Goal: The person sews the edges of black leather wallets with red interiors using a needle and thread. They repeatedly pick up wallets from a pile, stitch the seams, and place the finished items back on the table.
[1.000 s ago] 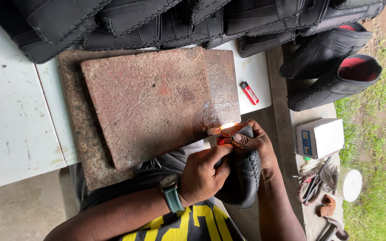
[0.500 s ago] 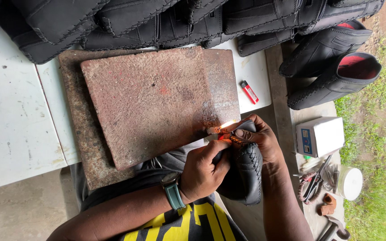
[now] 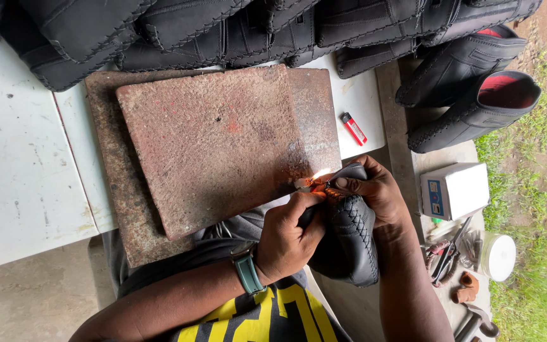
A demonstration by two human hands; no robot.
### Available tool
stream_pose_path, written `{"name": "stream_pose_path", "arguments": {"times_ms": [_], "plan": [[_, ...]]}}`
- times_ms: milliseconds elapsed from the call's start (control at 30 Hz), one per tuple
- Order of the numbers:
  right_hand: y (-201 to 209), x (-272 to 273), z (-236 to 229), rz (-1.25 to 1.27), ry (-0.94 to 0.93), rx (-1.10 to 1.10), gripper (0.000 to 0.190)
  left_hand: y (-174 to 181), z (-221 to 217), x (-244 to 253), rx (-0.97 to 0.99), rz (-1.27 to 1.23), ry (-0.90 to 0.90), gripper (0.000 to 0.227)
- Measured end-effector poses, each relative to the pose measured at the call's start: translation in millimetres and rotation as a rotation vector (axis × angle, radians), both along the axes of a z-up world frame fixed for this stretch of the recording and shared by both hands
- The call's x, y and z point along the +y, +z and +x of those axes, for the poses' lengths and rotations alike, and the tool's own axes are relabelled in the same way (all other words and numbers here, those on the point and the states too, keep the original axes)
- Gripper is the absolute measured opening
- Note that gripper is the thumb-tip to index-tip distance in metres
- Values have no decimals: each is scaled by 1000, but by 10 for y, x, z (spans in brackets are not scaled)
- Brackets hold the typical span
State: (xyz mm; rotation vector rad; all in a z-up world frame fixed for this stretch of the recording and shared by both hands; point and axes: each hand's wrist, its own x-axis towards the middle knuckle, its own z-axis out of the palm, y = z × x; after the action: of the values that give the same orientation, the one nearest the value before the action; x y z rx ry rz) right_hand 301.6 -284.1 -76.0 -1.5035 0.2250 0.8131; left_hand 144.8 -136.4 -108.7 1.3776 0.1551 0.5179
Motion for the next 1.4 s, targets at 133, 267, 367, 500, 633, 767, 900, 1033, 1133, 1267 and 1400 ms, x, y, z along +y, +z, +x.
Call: {"name": "stream_pose_path", "arguments": {"times_ms": [133, 267, 367, 500, 633, 767, 900, 1033, 1133, 1267, 1400], "plan": [[76, -6, -89, -20, 3, -106, 27, -22, -37, -20, 27, -53, -81, 26], [148, -14, -274, -104, 45, -392, 28, -122, -69, -36, -38, -34, -63, 26], [197, -1, -416, -225, 12, -549, 27, -233, -53, -28, -26, -13, -70, 24], [200, 47, -568, -487, 68, -969, 29, -339, -30, -23, -37, 11, -30, 24], [162, 85, -679, -610, 14, -1043, 31, -380, -6, 1, -68, -11, -24, 24], [140, 102, -720, -605, 0, -1050, 29, -412, 12, 32, -86, -45, -38, 25], [160, 137, -705, -600, -12, -1036, 29, -414, 37, 40, -99, -62, -21, 26], [185, 173, -701, -650, 0, -1040, 28, -416, 25, 51, -90, -66, -22, 25], [189, 177, -680, -706, 28, -1068, 30, -420, 38, 66, -89, -79, -38, 24], [172, 142, -688, -695, 31, -1068, 31, -416, 35, 60, -94, -70, -29, 24], [199, 96, -736, -668, 1, -1043, 29, -383, 4, 31, -85, -98, -64, 24]]}}
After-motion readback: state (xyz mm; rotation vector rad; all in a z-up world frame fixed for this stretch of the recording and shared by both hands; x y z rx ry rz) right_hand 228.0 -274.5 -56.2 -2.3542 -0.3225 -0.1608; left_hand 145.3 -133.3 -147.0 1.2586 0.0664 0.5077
